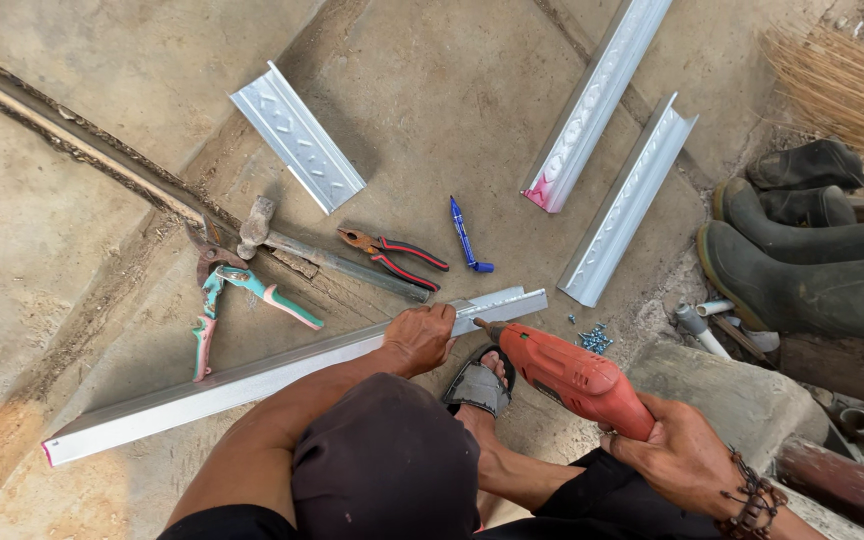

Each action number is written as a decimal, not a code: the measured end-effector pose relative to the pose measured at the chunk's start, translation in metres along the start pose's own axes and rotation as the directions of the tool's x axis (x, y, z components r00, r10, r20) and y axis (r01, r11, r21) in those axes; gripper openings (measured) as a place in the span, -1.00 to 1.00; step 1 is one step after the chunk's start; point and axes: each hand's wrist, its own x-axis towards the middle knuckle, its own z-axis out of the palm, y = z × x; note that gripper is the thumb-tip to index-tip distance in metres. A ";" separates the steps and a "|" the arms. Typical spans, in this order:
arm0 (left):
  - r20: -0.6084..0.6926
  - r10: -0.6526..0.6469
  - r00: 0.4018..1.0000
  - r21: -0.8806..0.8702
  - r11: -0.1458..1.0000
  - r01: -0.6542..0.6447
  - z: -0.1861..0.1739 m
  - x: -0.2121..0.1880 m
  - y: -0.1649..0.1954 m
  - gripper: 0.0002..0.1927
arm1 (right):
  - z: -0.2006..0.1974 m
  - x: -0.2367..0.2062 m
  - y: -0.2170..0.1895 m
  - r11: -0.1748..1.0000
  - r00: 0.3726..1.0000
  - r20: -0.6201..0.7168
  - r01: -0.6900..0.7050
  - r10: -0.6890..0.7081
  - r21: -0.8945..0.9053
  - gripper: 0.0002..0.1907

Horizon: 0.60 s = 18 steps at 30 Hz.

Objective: The person sits on a tiled floor and assembles white decorative metal profiles. They use pliers to cut a profile, a hammer to tap it into place, and a power drill to fasten screws into the joined pieces.

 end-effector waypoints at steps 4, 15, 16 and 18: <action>-0.035 0.016 0.999 0.054 0.998 -0.014 0.010 0.003 -0.005 -0.64 | 0.000 -0.001 0.001 0.998 0.999 0.002 -0.038 0.038 0.050 -0.56; -0.061 0.029 0.998 0.044 0.999 -0.026 0.016 0.001 -0.007 -0.62 | -0.004 -0.004 -0.022 1.000 0.999 0.036 -0.031 0.031 0.006 -0.49; -0.063 0.034 0.997 0.042 0.999 -0.031 0.016 0.001 -0.007 -0.63 | -0.003 -0.005 -0.024 0.999 0.999 0.030 -0.043 0.044 -0.011 -0.47; -0.057 0.028 0.998 0.035 0.999 -0.026 0.017 0.001 -0.007 -0.63 | -0.003 -0.006 -0.028 0.995 0.997 0.022 -0.071 0.072 -0.065 -0.54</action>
